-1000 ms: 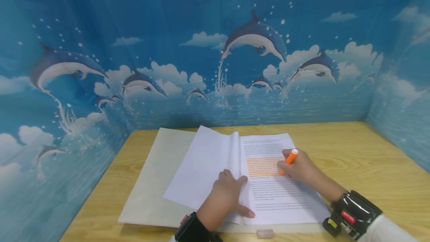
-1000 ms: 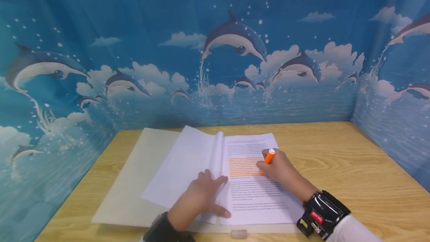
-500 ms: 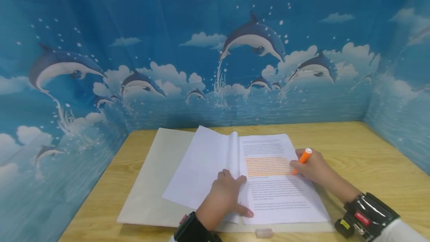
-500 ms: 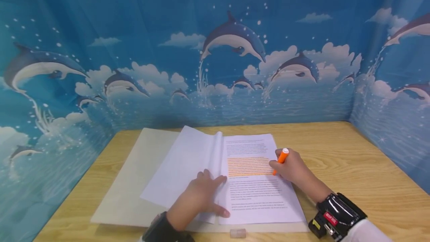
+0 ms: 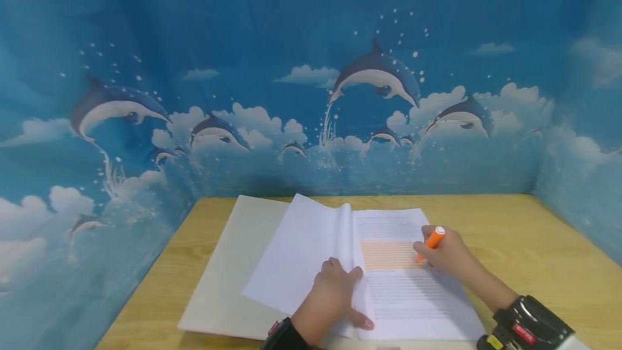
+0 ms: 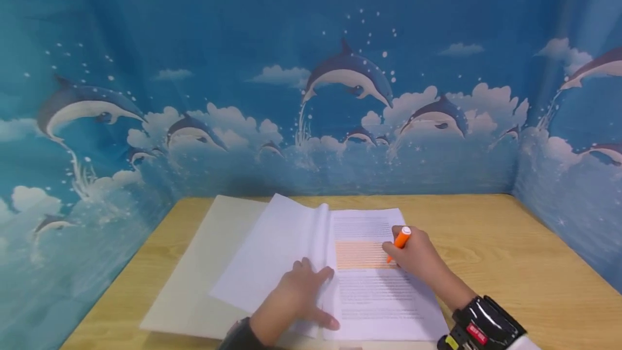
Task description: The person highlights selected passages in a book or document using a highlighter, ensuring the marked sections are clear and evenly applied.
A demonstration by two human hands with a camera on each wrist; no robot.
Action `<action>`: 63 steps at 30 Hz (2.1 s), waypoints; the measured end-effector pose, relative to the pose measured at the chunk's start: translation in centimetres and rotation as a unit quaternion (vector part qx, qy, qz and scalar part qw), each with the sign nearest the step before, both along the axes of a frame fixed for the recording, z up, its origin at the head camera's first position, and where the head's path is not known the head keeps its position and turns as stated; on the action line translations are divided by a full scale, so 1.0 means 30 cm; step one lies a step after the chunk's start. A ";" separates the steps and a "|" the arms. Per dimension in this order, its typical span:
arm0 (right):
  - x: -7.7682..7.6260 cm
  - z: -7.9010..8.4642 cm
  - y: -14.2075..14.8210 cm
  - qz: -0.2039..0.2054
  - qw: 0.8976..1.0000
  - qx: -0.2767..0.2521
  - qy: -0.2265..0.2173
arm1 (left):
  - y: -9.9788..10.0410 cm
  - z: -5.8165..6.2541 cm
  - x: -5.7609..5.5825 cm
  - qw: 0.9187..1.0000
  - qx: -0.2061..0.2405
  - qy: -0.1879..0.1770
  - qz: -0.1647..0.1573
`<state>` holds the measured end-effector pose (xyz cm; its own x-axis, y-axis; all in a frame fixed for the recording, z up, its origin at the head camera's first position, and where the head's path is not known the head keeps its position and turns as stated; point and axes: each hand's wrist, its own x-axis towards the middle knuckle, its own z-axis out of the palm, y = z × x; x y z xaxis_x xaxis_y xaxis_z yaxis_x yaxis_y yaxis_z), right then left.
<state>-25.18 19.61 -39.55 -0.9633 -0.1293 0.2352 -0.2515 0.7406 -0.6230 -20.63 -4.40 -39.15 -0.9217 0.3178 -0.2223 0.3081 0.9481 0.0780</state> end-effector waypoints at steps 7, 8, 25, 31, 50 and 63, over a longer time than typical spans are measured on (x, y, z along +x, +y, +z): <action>0.010 -0.028 -0.200 0.067 0.996 -0.059 -0.007 | 0.002 -0.007 0.006 0.999 -0.028 0.014 -0.008; 0.009 -0.032 -0.219 0.071 0.996 -0.060 -0.002 | 0.002 -0.006 0.009 0.999 -0.032 0.024 -0.012; -0.005 -0.052 -0.292 0.068 0.996 -0.059 -0.017 | 0.008 -0.008 0.019 0.994 -0.090 0.060 -0.027; -0.017 -0.047 -0.290 0.067 0.995 -0.065 -0.019 | 0.009 -0.005 0.009 0.994 -0.096 0.056 -0.023; -0.037 -0.056 -0.187 0.034 0.999 -0.037 -0.001 | 0.004 0.002 -0.019 0.999 -0.040 0.001 0.013; -0.048 -0.062 -0.125 0.034 0.998 -0.031 0.040 | -0.003 0.000 -0.027 0.999 -0.006 -0.024 0.034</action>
